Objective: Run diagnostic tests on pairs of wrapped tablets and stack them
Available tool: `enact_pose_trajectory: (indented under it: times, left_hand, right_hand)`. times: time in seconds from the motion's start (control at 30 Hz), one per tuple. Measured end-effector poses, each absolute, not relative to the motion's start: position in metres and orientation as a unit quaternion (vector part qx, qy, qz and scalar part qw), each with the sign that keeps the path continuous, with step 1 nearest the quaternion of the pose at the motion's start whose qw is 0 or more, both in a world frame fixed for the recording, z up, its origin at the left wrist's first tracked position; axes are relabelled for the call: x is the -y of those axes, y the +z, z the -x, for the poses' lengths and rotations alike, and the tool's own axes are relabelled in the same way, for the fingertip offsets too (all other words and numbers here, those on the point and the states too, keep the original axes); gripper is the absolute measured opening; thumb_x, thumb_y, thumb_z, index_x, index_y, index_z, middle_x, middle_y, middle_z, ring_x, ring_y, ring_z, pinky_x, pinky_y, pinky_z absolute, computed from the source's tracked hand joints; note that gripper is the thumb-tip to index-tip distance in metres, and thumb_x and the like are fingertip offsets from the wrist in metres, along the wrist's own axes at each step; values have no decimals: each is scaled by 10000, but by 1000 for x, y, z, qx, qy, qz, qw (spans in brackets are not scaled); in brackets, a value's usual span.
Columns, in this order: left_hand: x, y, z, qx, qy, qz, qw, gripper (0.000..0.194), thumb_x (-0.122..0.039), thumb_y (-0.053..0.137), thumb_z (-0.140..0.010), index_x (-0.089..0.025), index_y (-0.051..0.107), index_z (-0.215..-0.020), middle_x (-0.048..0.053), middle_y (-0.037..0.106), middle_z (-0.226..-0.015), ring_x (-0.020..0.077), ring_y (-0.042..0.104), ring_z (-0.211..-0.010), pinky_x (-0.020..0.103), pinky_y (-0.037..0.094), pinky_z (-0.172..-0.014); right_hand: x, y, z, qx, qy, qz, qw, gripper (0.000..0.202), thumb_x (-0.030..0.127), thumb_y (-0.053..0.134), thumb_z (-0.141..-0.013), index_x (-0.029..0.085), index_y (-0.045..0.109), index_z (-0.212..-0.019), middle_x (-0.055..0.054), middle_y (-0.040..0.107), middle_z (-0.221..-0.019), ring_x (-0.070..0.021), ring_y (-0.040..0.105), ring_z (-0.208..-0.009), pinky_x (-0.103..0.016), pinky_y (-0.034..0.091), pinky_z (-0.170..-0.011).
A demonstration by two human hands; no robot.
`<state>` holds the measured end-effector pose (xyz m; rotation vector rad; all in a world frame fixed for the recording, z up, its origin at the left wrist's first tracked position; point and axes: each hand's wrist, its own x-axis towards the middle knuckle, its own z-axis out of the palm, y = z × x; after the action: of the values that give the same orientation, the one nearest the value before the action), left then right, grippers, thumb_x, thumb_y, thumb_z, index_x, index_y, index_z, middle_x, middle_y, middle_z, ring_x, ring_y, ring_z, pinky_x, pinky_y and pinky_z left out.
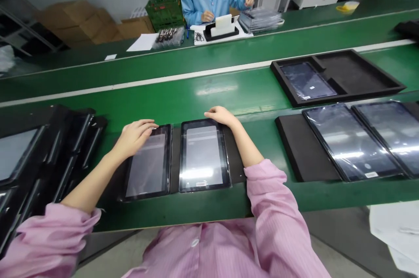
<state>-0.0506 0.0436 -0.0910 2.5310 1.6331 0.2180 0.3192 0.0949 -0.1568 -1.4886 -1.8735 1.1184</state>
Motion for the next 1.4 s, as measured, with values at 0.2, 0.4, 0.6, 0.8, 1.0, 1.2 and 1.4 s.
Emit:
enact_pose_trajectory:
  times: [0.2,0.4,0.6,0.8,1.0,1.2,1.4]
  left_hand:
    - [-44,-106,57,-520,78,-849,48,578,-461,266,-1000,-315,814,-1107,45,638,-1489,344,549,-1378,609,274,-1210]
    - [-63,-102,48,-577,153,-788,152,714,-631,122,-998,-168,512,-1376,187,407,-1660,280,510,-1448,452,396,-1192]
    - [-104,-95,35,-583,-25,-753,304,603,-647,469,-873,-207,661,-1239,116,744,-1305,300,676,-1217,410,515,-1066]
    - [-119,-74,34,-533,-107,-757,363,567,-668,631,-684,-216,760,-1001,77,801,-1064,300,728,-999,365,567,-903]
    - [-120,-66,51,-521,-63,-753,396,585,-703,692,-664,-236,762,-1010,59,790,-1045,286,710,-1014,366,561,-958]
    - [-115,-74,39,-555,-54,-746,363,799,-888,548,-682,-227,769,-1072,89,770,-1262,335,682,-1199,405,533,-1080]
    - [-115,-70,23,-548,-84,-764,331,886,-988,476,-634,-241,759,-1020,53,771,-1288,352,658,-1281,463,471,-1165]
  right_hand:
    - [-99,-154,-331,677,509,499,184,357,498,779,-739,155,804,-839,-31,772,-825,-209,682,-800,-285,522,-751]
    - [-100,-152,-337,676,537,469,183,389,455,876,-646,168,806,-898,-57,797,-933,-220,691,-857,-312,531,-813]
    - [-97,-148,-337,679,524,485,170,543,678,777,-748,146,784,-856,-85,773,-908,-230,668,-848,-342,506,-824]
    - [-94,-145,-336,674,515,502,169,596,765,753,-703,172,696,-716,-36,689,-746,-199,598,-749,-317,445,-728]
    - [-98,-145,-331,666,530,490,190,419,578,802,-719,171,701,-716,-27,697,-750,-184,594,-761,-294,439,-714]
    - [-95,-134,-318,640,556,463,258,317,455,791,-682,167,674,-744,6,662,-720,-152,572,-706,-272,428,-673]
    - [-94,-117,-314,645,540,436,321,269,298,815,-584,175,643,-750,27,654,-765,-160,582,-763,-252,428,-673]
